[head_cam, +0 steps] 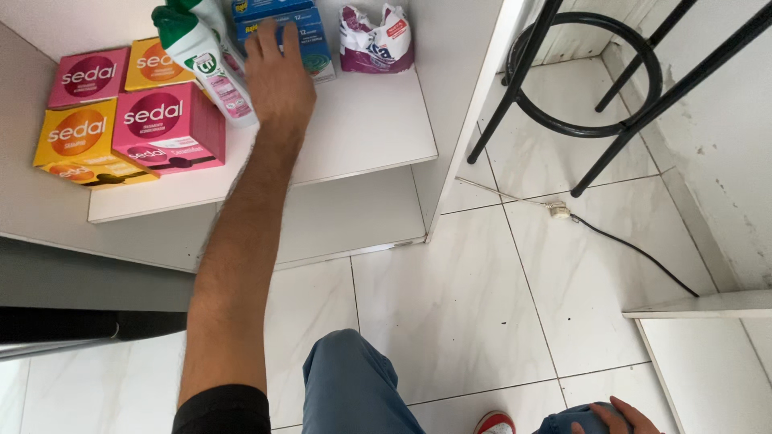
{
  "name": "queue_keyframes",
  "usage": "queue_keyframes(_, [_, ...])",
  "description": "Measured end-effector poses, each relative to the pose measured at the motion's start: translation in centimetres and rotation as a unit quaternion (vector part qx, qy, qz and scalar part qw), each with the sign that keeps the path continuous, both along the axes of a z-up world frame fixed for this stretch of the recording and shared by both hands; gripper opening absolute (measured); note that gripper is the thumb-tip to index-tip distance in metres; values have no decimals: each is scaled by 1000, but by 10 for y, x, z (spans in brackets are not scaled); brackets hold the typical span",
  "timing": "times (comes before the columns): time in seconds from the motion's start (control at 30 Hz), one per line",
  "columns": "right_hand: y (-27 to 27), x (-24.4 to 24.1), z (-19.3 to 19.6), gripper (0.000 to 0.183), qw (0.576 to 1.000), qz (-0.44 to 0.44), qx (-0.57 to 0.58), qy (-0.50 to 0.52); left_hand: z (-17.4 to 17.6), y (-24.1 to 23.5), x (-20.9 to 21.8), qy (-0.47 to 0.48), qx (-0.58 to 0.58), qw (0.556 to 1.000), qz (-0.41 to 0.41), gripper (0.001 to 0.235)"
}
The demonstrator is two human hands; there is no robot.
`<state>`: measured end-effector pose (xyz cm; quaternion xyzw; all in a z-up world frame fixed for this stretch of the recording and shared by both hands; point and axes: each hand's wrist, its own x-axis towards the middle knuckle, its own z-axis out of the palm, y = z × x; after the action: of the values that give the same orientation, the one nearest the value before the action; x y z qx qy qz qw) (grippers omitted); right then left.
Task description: The person removes various household products, including soap boxes, cleaning spray, bleach bottles, and insecticide, from a cardboard box and places them onto white retail shelves.
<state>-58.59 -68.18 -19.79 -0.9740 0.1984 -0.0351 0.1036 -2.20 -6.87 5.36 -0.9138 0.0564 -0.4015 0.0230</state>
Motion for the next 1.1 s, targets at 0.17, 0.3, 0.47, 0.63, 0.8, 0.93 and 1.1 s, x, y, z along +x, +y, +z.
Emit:
queue_keyframes(0.17, [5, 0, 15, 59, 998, -30, 17, 45, 11, 13, 11, 117, 33, 990, 76, 87])
queue_keyframes(0.3, [6, -1, 7, 56, 1000, -7, -10, -12, 14, 21, 41, 145, 67, 983, 92, 79])
queue_keyframes(0.47, [-4, 15, 6, 72, 981, -44, -22, 185, 22, 19, 71, 247, 74, 957, 131, 92])
queue_keyframes(0.63, [10, 1, 6, 56, 999, -28, -2, 21, 57, 18, 64, 294, 98, 943, 120, 73])
queue_keyframes(0.8, [2, 3, 8, 58, 997, -37, -2, 73, 57, 15, 63, 287, 113, 944, 120, 61])
queue_keyframes(0.93, [2, 8, 12, 64, 995, -41, 24, 91, 46, 24, 72, 246, 100, 957, 116, 71])
queue_keyframes(1.1, [0, -3, -10, 61, 1000, -8, 20, 12, 24, 29, 68, 159, 108, 976, 101, 68])
